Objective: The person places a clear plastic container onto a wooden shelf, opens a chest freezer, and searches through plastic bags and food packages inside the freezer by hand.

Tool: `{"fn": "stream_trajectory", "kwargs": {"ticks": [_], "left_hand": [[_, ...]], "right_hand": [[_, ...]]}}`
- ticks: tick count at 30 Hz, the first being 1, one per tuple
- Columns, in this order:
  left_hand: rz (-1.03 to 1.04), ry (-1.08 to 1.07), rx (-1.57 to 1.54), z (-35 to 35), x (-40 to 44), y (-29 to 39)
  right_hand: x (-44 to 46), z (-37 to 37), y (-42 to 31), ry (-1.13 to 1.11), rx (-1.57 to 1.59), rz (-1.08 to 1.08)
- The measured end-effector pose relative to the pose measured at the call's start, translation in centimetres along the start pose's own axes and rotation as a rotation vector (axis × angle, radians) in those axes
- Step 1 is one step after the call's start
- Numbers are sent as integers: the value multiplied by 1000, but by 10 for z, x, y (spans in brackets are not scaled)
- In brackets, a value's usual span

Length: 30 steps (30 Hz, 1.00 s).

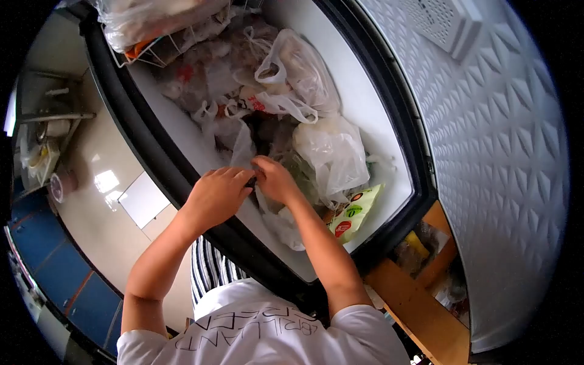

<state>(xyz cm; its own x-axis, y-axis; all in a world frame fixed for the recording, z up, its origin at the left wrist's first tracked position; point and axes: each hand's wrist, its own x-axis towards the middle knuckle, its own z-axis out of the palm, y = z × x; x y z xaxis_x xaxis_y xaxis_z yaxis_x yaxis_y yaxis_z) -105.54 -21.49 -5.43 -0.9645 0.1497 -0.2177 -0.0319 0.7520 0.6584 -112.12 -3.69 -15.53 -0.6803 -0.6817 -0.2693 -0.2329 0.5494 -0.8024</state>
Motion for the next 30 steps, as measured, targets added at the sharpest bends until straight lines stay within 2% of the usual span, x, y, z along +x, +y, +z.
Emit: {"fn": "stream_trajectory", "kwargs": {"ticks": [1,3,5,7,8,10,12,16,18,19,21,25,28,30], "left_hand": [[-5,0,-4,-7,-3,1],[-51,147,-77,-27,-9,-5],[-49,341,-9,-38,-19,-21],[12,495,63,-41,-24,-35],[10,493,58,-39,-23,-36],[52,547,114,-33,-22,-38],[47,572,101,-34,-22,-38],[66,619,99,-33,-20,-40],[59,622,100,-32,-19,-40],[56,624,96,-32,-20,-39],[64,623,93,-32,-20,-41],[69,617,90,-36,-21,-41],[81,636,89,-35,-21,-42],[67,636,90,-34,-22,-42]], "right_hand": [[4,-5,6,-6,0,1],[32,-23,20,135,-13,139],[67,-44,40,593,-265,49],[102,-76,59,842,-659,30],[116,-91,68,859,-713,63],[138,-112,79,864,-769,99],[154,-123,82,572,-414,578],[166,-116,89,579,-650,644],[170,-130,76,351,-692,750],[170,-130,84,348,-694,750],[168,-126,107,476,-569,565],[157,-132,78,423,-435,596],[147,-151,75,459,-428,493],[142,-171,103,474,-306,302]]}}
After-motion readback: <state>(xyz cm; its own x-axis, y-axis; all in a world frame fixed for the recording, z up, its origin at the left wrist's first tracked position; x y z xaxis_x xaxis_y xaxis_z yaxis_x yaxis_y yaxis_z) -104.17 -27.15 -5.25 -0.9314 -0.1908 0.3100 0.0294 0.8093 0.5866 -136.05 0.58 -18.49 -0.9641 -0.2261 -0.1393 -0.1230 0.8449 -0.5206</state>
